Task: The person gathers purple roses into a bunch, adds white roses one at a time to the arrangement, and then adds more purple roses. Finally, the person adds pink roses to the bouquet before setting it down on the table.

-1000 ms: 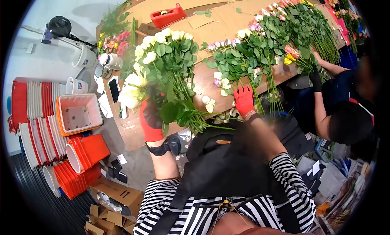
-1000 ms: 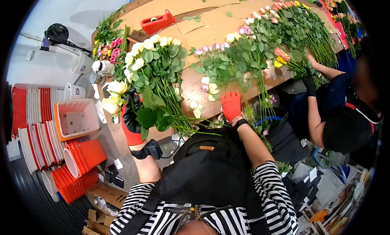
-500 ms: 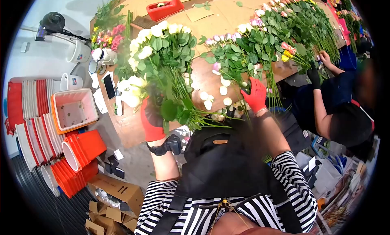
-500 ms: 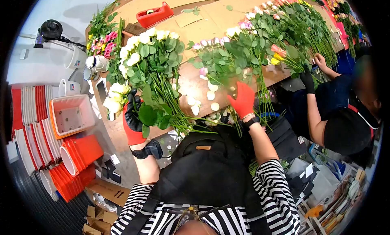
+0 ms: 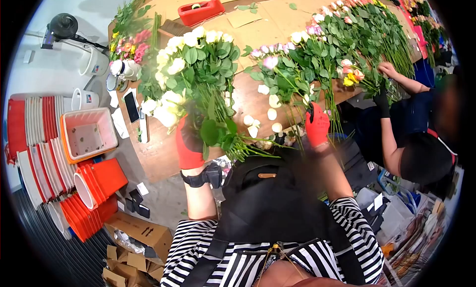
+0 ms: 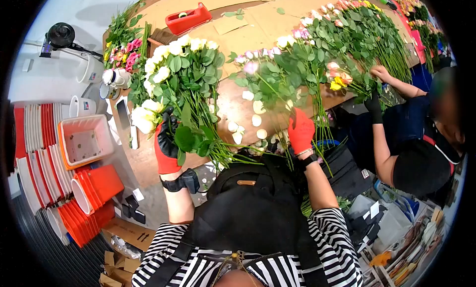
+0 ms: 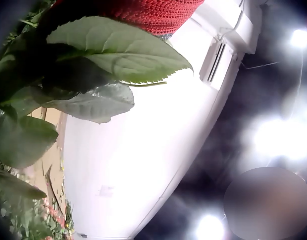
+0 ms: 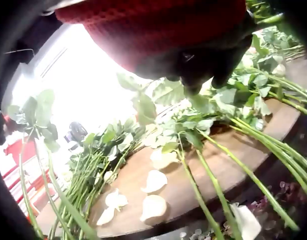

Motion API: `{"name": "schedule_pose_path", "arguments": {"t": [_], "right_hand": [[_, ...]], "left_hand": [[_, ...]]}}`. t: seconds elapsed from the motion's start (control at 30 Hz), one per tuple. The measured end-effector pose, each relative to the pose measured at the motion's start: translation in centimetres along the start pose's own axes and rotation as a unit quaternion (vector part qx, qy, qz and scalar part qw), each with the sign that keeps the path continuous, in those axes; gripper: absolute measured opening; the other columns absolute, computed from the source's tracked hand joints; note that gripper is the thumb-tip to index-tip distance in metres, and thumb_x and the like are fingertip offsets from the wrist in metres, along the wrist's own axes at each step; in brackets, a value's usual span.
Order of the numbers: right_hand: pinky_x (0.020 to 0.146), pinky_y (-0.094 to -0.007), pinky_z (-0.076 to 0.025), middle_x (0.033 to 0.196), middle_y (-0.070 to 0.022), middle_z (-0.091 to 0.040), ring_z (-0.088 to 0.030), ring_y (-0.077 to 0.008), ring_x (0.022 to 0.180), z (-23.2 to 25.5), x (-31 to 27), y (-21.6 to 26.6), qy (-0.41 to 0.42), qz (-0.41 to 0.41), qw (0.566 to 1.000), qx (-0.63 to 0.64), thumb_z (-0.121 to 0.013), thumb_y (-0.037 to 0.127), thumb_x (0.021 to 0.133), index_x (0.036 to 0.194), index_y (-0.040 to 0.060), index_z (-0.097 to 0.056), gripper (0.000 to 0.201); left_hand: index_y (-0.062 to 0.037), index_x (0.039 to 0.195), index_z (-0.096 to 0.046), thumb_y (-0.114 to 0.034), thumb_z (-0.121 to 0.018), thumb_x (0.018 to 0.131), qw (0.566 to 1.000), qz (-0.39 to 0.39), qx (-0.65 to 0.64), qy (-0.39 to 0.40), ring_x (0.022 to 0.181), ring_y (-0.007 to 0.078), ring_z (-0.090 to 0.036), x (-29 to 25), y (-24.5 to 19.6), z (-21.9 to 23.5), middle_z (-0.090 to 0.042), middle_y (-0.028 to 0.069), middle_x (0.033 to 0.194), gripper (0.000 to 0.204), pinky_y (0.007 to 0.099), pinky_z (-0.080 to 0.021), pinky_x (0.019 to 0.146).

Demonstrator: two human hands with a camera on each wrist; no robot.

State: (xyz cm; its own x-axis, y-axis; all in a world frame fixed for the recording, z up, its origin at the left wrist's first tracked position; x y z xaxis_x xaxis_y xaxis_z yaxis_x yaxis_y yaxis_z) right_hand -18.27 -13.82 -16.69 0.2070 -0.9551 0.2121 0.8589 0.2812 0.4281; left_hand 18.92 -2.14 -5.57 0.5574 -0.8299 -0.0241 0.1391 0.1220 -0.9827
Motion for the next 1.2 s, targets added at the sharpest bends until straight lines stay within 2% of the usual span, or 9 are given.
{"name": "schedule_pose_path", "arguments": {"t": [0.17, 0.27, 0.37, 0.6, 0.73, 0.83, 0.87, 1.07, 1.2], "right_hand": [[0.073, -0.0422, -0.046, 0.102, -0.0136, -0.06, -0.059, -0.0316, 0.089, -6.4, 3.7, 2.4, 0.015, -0.002, 1.0, -0.016, -0.063, 0.03, 0.079, 0.114, 0.0099, -0.054, 0.042], [0.067, -0.0427, -0.042, 0.095, -0.0092, -0.054, -0.056, -0.0272, 0.085, -9.4, 4.2, 4.5, 0.152, -0.005, 0.964, -0.219, -0.065, 0.049, 0.073, 0.106, 0.0123, -0.049, 0.052], [0.066, -0.0427, -0.041, 0.093, -0.0092, -0.055, -0.056, -0.0256, 0.083, -10.7, 3.9, 5.0, 0.19, 0.058, 0.925, -0.324, -0.065, 0.047, 0.074, 0.102, 0.0128, -0.05, 0.046], [0.071, -0.0425, -0.043, 0.09, -0.0094, -0.059, -0.058, -0.027, 0.085, -12.3, 4.5, 2.3, 0.162, -0.107, 0.969, -0.155, -0.07, 0.038, 0.069, 0.092, 0.0126, -0.052, 0.039], [0.08, -0.0413, -0.044, 0.099, -0.0099, -0.06, -0.057, -0.0306, 0.096, -7.4, 5.7, 4.7, 0.086, -0.034, 0.978, -0.184, -0.071, 0.032, 0.07, 0.101, 0.0127, -0.054, 0.041], [0.085, -0.0434, -0.044, 0.105, -0.0121, -0.061, -0.056, -0.0336, 0.1, -8.0, 5.7, 2.1, -0.022, -0.054, 0.998, -0.021, -0.068, 0.025, 0.074, 0.115, 0.0099, -0.053, 0.046], [0.085, -0.0453, -0.045, 0.106, -0.015, -0.063, -0.058, -0.0358, 0.098, -8.8, 5.7, 0.7, 0.048, -0.128, 0.99, 0.031, -0.064, 0.019, 0.077, 0.123, 0.0096, -0.05, 0.049], [0.081, -0.044, -0.047, 0.102, -0.018, -0.064, -0.06, -0.0374, 0.094, -6.5, 7.1, -0.3, -0.004, -0.134, 0.99, 0.045, -0.063, 0.02, 0.08, 0.12, 0.0102, -0.056, 0.041], [0.078, -0.039, -0.049, 0.101, -0.0147, -0.065, -0.062, -0.03, 0.091, -3.6, 8.9, 0.6, -0.044, -0.116, 0.984, 0.127, -0.064, 0.018, 0.08, 0.117, 0.0046, -0.055, 0.041]], "left_hand": [[-0.0014, 0.133, -0.046, 0.002, -0.054, 0.087, 0.995, 0.036, -0.089, 0.02, 0.098, 0.0184, -0.056, 0.3, 1.3, -0.7, -0.058, 0.0087, 0.114, 0.047, 0.0274, -0.045, 0.086], [-0.0012, 0.13, -0.046, -0.018, -0.046, 0.096, 0.917, 0.146, -0.372, -0.005, 0.105, 0.0185, -0.054, 0.4, 2.5, -1.1, -0.056, 0.0078, 0.12, 0.038, 0.0309, -0.044, 0.092], [-0.0018, 0.13, -0.046, -0.026, -0.043, 0.098, 0.919, 0.141, -0.369, -0.008, 0.109, 0.0182, -0.053, 0.3, 2.5, -0.9, -0.055, 0.008, 0.122, 0.04, 0.0319, -0.044, 0.094], [-0.0023, 0.128, -0.048, -0.023, -0.045, 0.096, 0.927, 0.109, -0.36, -0.001, 0.106, 0.0175, -0.054, 0.4, 2.6, -0.3, -0.056, 0.0075, 0.119, 0.038, 0.0319, -0.044, 0.093], [-0.0018, 0.124, -0.052, -0.021, -0.047, 0.096, 0.907, 0.135, -0.4, -0.008, 0.099, 0.0154, -0.055, 0.4, 2.9, -0.3, -0.058, 0.006, 0.112, 0.035, 0.0297, -0.046, 0.087], [-0.0013, 0.124, -0.053, -0.019, -0.046, 0.097, 0.926, 0.12, -0.358, -0.011, 0.094, 0.0134, -0.055, 0.5, 2.3, -0.9, -0.06, 0.0043, 0.106, 0.033, 0.027, -0.045, 0.084], [-0.001, 0.125, -0.053, -0.018, -0.044, 0.098, 0.934, 0.106, -0.342, -0.003, 0.093, 0.0126, -0.055, 0.5, 1.8, -1.4, -0.06, 0.0035, 0.105, 0.034, 0.026, -0.044, 0.084], [0.0015, 0.125, -0.053, -0.017, -0.044, 0.098, 0.944, 0.086, -0.317, 0.041, 0.099, 0.012, -0.055, 1.2, 2.6, -3.1, -0.06, 0.0045, 0.113, 0.034, 0.0255, -0.043, 0.088], [0.0015, 0.109, -0.061, -0.018, -0.047, 0.096, 0.885, 0.162, -0.435, 0.039, 0.079, 0.0131, -0.061, 1.3, -1.0, -4.9, -0.065, 0.0051, 0.094, 0.027, 0.0261, -0.052, 0.072]]}}
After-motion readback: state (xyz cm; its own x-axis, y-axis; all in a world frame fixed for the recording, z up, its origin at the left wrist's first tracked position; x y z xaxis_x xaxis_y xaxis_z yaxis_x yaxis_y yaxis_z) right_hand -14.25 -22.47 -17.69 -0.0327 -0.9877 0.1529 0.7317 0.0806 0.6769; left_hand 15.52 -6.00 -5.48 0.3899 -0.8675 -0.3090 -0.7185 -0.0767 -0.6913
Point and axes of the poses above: each hand's wrist, its own x-axis towards the middle knuckle, its own z-axis out of the back of the hand, y = z × x, the point moved 5 cm from there along x, towards the middle knuckle
